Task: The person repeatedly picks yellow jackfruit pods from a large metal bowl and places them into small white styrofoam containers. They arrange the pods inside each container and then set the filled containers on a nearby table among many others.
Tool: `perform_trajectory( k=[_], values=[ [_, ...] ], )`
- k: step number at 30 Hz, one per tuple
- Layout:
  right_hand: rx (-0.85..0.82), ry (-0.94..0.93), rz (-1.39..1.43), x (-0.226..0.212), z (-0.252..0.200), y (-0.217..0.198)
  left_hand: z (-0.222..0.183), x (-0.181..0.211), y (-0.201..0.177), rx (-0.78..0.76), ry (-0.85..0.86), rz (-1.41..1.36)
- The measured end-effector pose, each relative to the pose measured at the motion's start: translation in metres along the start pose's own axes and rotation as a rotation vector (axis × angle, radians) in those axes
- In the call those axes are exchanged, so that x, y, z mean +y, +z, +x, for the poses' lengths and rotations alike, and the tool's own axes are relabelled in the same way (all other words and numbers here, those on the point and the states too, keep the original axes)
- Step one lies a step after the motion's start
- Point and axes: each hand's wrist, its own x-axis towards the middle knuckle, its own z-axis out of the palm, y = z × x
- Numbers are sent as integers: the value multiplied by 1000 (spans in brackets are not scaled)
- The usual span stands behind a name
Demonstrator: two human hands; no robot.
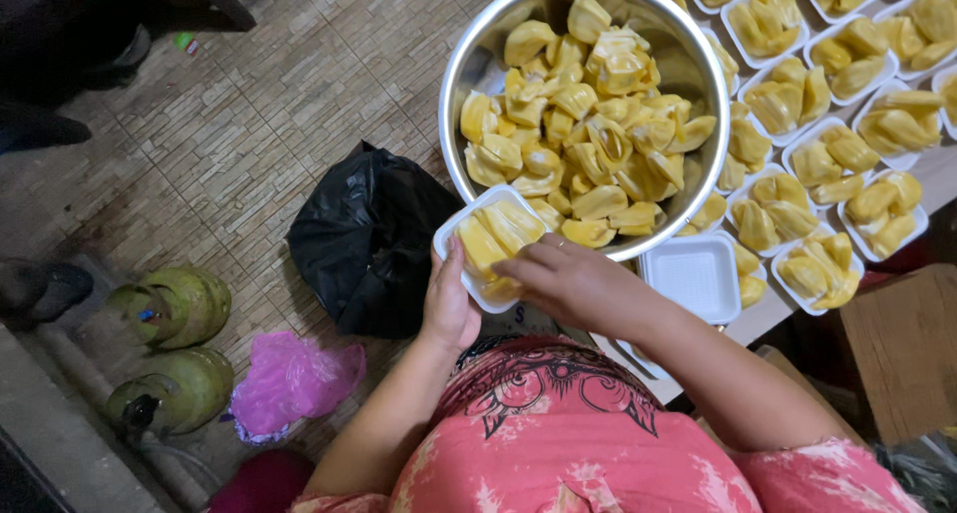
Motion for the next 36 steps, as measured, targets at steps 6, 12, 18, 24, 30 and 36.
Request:
perform_trajectory(
  k=[6,12,18,24,30,36],
  values=[
    [296,60,328,17,-26,22,-11,3,15,27,3,-42],
    [437,58,322,10,-35,62,-16,11,16,83,14,-66],
    [593,334,679,3,-34,64,-27,17,9,152,18,-24],
    [799,583,728,27,-65,58,-30,21,8,143,-19,-115],
    [779,596,677,15,-67,65,-28,25,5,141,1,-117],
    [595,384,383,10,-55,39,-31,27,-5,194,63,-50]
  ],
)
